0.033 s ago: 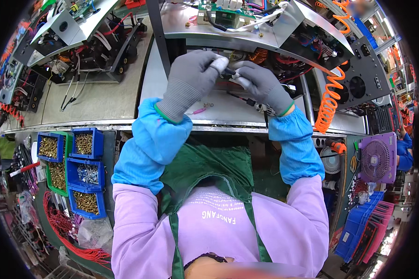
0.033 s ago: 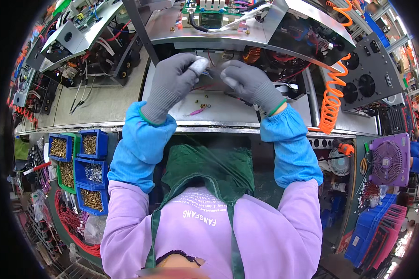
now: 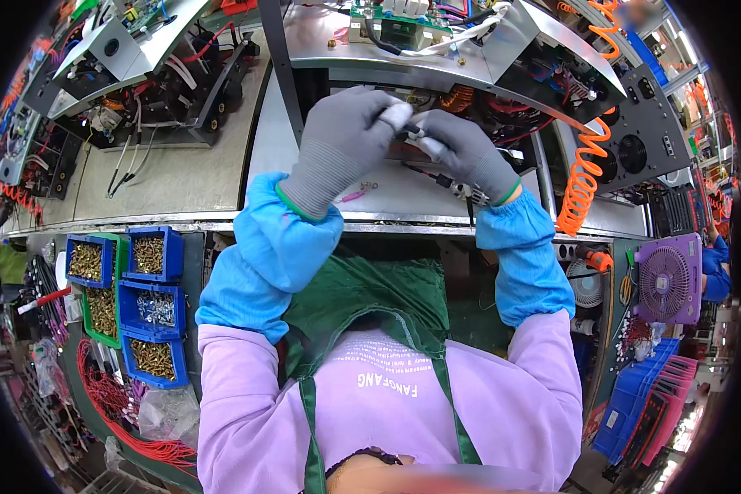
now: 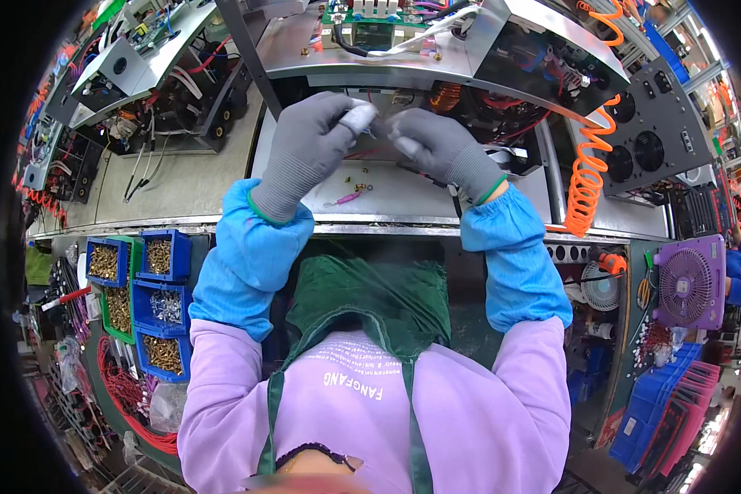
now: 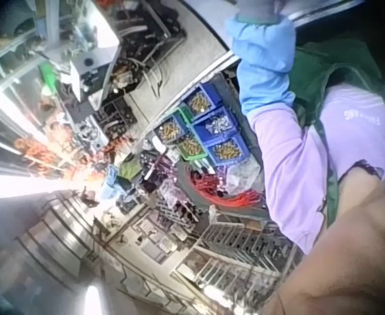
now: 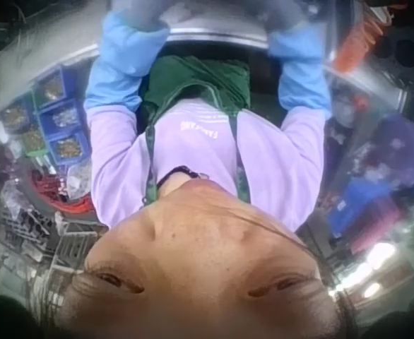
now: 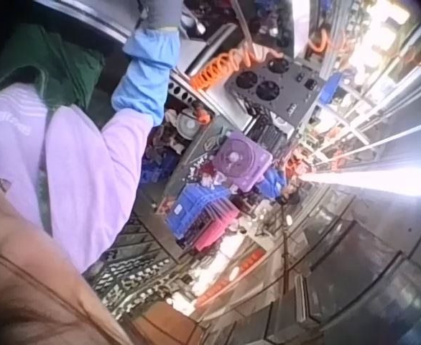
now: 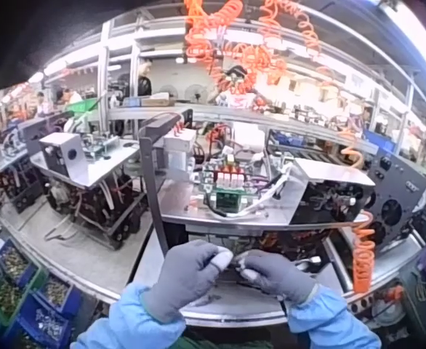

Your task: The person wires and secures components inside an electronic enclosure using a power screwdriver to fasten them.

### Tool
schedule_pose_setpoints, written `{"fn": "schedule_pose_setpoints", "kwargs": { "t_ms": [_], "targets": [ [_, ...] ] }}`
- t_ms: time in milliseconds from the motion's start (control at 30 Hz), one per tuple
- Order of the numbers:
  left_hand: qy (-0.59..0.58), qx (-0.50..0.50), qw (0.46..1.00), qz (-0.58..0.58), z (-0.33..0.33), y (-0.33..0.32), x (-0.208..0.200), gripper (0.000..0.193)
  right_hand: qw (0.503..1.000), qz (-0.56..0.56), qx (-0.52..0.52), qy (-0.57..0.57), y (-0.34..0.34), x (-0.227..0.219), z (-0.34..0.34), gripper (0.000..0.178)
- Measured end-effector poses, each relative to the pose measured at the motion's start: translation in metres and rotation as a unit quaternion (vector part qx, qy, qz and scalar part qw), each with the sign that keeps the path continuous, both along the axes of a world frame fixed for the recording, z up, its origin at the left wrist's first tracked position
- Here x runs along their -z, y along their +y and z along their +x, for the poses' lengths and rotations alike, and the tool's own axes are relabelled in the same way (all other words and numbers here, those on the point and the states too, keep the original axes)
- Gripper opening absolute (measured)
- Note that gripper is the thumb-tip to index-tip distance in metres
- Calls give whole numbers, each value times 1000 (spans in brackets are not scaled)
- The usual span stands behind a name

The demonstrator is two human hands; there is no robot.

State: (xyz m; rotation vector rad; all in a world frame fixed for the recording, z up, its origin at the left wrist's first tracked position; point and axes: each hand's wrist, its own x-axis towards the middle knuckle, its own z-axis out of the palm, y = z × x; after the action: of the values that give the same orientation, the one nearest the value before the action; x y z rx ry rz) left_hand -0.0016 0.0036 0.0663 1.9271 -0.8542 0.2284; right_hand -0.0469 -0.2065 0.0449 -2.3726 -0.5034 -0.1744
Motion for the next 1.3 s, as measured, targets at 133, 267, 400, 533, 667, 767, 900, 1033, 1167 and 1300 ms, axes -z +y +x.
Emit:
{"fn": "schedule_pose_setpoints", "kwargs": {
  "t_ms": [133, 267, 400, 533, 667, 767, 900, 1033, 1167, 1300],
  "targets": [
    [-145, 23, 985, 92, -2, -7, -25, 19, 998, 48, -11, 43, 0, -14, -3, 28],
    [-119, 34, 937, 328, 8, -4, -31, 18, 994, -80, -1, -71, -7, -17, 0, 27],
    [-158, 6, 960, 232, 12, -1, 13, 18, 974, -176, 70, -128, 4, -13, 9, 22],
    [64, -68, 993, -68, 6, -16, 74, 16, 962, -185, 161, -116, 44, -10, 32, 23],
    [240, -102, 940, -220, 5, -41, 96, 16, 947, -212, 224, -89, 54, 4, 45, 31],
    [272, -75, 920, -272, 14, -26, 86, 21, 965, -52, 187, -177, 41, 2, 34, 33],
    [10, -146, 989, -26, 32, 14, 69, 25, 943, -252, 215, -33, 9, 13, 24, 37],
    [-54, -112, 972, 202, 39, 20, 56, 27, 960, -206, 171, -81, 6, 30, 38, 40],
    [-59, -130, 983, 111, 38, 1, 82, 27, 919, -291, 262, 51, 25, 19, 46, 39],
    [70, -168, 974, 135, 39, -46, 106, 18, 923, -146, 333, -124, 21, 42, 55, 39]
  ]
}}
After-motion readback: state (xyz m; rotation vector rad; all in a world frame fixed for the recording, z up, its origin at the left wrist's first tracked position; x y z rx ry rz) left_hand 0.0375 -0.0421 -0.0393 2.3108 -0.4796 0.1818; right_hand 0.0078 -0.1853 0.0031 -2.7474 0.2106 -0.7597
